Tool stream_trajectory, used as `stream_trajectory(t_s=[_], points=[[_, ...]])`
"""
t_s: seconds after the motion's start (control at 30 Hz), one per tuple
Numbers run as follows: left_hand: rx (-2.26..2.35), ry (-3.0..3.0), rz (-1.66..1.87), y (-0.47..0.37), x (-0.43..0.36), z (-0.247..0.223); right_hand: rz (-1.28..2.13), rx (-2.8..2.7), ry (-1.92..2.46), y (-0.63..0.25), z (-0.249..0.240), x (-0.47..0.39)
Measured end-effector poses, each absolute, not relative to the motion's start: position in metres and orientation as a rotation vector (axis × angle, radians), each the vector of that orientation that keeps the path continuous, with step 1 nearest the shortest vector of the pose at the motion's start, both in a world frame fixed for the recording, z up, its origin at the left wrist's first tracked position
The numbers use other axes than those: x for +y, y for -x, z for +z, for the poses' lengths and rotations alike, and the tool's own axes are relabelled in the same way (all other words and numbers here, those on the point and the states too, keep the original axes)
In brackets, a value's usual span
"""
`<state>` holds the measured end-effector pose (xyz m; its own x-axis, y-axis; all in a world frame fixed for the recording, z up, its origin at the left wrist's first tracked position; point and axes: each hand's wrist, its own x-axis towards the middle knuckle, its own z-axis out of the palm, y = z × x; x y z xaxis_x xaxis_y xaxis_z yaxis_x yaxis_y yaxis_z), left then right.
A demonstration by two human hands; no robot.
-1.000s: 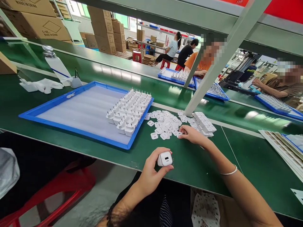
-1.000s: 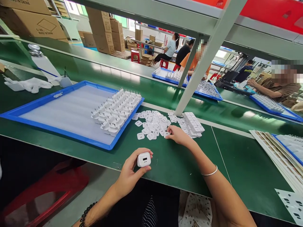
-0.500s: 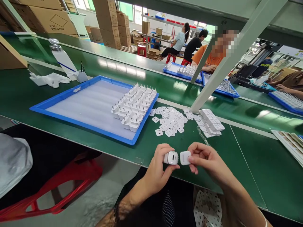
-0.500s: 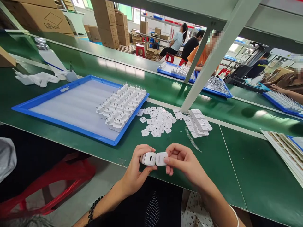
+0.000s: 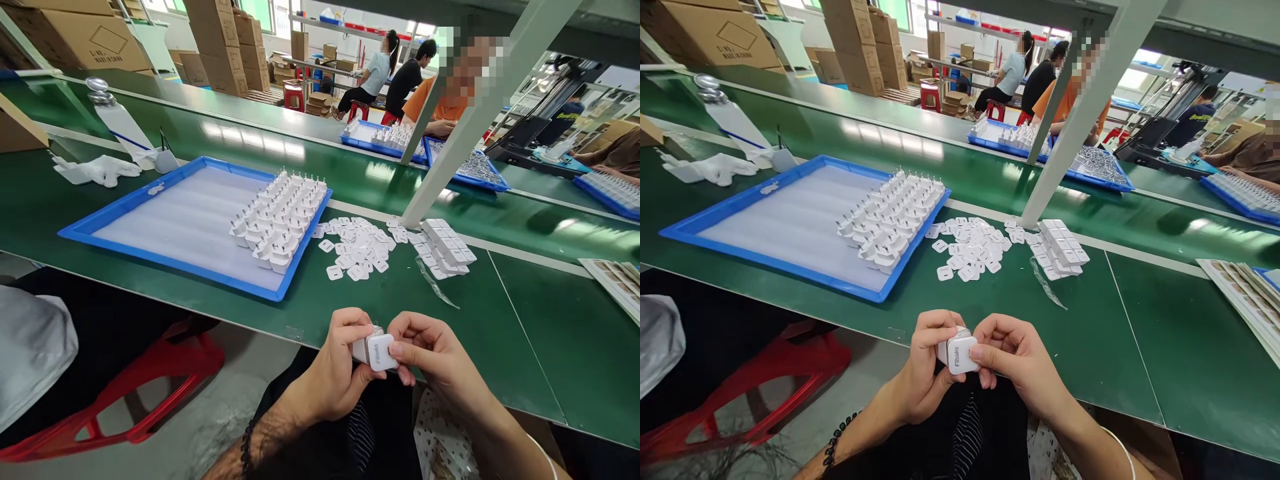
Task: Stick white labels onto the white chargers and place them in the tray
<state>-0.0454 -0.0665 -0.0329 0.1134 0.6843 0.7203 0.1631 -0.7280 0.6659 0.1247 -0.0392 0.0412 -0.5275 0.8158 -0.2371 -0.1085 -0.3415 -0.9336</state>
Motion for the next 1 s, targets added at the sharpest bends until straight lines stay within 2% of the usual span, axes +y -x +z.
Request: stream_trajectory(t_s=[0.33,1.0], points=[[0.761,-1.997,1.646,0.048,-0.065,-0.027,1.995,-1.198,0.913,-0.124,0.043,-0.042],[0.757,-1.978,1.557,0.048,-0.067,-0.018,1.880,-1.246,1.046,-0.122,0.051,-0.045]])
